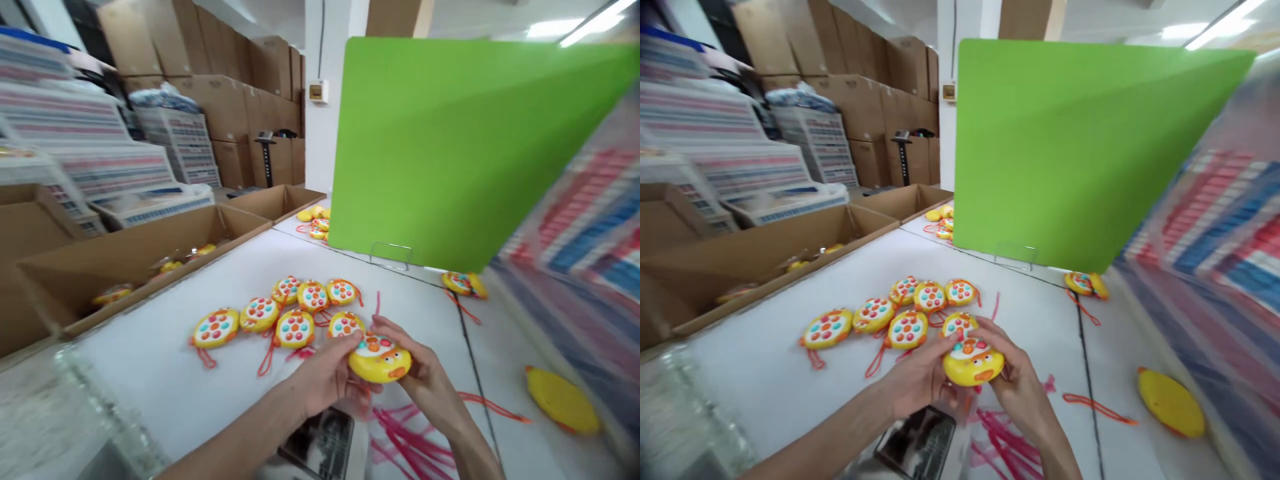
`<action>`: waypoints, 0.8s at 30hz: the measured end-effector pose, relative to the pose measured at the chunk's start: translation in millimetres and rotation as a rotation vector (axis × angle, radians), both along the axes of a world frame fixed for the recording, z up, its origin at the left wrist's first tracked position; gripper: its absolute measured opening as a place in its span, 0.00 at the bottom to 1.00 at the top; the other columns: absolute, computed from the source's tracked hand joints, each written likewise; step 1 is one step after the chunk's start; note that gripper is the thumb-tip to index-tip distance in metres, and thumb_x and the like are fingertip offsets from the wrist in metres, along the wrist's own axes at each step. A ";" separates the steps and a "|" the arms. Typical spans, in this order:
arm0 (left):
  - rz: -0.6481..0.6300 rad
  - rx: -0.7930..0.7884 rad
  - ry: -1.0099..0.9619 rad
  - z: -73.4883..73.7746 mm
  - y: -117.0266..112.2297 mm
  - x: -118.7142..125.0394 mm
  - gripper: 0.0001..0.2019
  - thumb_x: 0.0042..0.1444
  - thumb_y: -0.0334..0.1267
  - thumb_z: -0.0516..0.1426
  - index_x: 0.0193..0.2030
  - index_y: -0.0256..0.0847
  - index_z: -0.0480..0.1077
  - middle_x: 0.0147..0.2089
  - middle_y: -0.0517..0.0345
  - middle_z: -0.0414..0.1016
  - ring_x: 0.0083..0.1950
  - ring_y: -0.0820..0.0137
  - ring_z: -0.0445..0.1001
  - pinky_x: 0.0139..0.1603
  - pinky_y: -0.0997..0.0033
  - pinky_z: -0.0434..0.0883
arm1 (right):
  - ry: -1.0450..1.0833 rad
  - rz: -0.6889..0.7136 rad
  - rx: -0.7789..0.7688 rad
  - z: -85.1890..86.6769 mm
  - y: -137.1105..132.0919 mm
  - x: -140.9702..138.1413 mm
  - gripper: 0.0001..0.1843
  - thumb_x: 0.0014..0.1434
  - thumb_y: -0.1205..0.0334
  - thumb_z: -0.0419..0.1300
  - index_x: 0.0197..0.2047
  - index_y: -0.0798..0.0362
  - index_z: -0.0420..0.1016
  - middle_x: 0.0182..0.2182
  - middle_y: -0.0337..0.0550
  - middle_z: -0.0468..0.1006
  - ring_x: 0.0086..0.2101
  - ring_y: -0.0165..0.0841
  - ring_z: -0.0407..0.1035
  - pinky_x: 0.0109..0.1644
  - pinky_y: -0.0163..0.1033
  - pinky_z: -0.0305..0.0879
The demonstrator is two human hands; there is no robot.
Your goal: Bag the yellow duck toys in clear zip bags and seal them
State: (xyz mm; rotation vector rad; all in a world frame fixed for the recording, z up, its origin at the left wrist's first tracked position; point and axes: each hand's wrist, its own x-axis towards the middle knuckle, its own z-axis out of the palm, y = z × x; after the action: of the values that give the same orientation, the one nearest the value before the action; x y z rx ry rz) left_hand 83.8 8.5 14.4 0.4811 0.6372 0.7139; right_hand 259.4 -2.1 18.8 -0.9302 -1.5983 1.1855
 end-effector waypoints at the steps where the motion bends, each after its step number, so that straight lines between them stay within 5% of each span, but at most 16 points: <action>1: 0.062 0.019 0.009 1.1 -0.4 -2.7 0.16 0.59 0.43 0.53 0.45 0.30 0.68 0.33 0.46 0.77 0.25 0.67 0.75 0.19 0.74 0.69 | 0.029 -0.006 -0.002 -1.4 2.9 -7.9 0.29 0.48 0.72 0.55 0.54 0.43 0.68 0.59 0.40 0.60 0.59 0.36 0.52 0.60 0.41 0.52; 4: 0.233 0.102 0.051 5.5 -2.0 -16.3 0.18 0.51 0.36 0.61 0.49 0.36 0.66 0.38 0.49 0.77 0.29 0.66 0.76 0.21 0.74 0.71 | 0.171 -0.093 -0.057 -12.6 13.6 -19.9 0.32 0.49 0.69 0.56 0.58 0.42 0.62 0.58 0.40 0.62 0.57 0.37 0.56 0.58 0.44 0.57; 7: 0.301 0.184 0.099 7.5 -5.1 -28.3 0.25 0.46 0.35 0.64 0.52 0.37 0.65 0.42 0.47 0.76 0.33 0.64 0.77 0.23 0.73 0.73 | 0.264 -0.116 -0.195 -21.2 19.7 -21.5 0.24 0.56 0.60 0.55 0.57 0.44 0.63 0.54 0.45 0.68 0.50 0.39 0.65 0.49 0.43 0.66; 13: 0.362 0.227 0.150 0.6 -8.9 -31.9 0.22 0.51 0.40 0.61 0.52 0.38 0.65 0.42 0.47 0.75 0.34 0.64 0.76 0.24 0.71 0.73 | 0.078 -0.107 -0.156 -13.6 11.0 -26.8 0.20 0.58 0.50 0.56 0.51 0.50 0.72 0.49 0.47 0.72 0.47 0.42 0.67 0.46 0.41 0.68; 20: 0.391 0.413 0.170 0.5 -16.8 -32.1 0.22 0.49 0.35 0.63 0.52 0.41 0.66 0.49 0.52 0.72 0.48 0.64 0.71 0.46 0.70 0.70 | 0.148 -0.032 -0.199 -10.3 7.2 -42.9 0.24 0.55 0.50 0.60 0.52 0.52 0.69 0.49 0.47 0.72 0.47 0.42 0.67 0.50 0.44 0.66; 24: 0.372 0.498 0.206 1.8 -20.4 -34.8 0.21 0.48 0.34 0.63 0.50 0.41 0.67 0.47 0.54 0.72 0.47 0.65 0.70 0.47 0.71 0.68 | 0.072 -0.077 -0.152 -11.9 0.0 -44.9 0.23 0.54 0.50 0.61 0.49 0.54 0.70 0.45 0.47 0.75 0.43 0.41 0.70 0.46 0.41 0.68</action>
State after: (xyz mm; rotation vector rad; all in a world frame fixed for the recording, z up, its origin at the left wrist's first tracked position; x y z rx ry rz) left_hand 48.9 -11.9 16.2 0.9176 0.7527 1.1974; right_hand 214.6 -2.2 6.9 -1.0252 -1.4180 1.2860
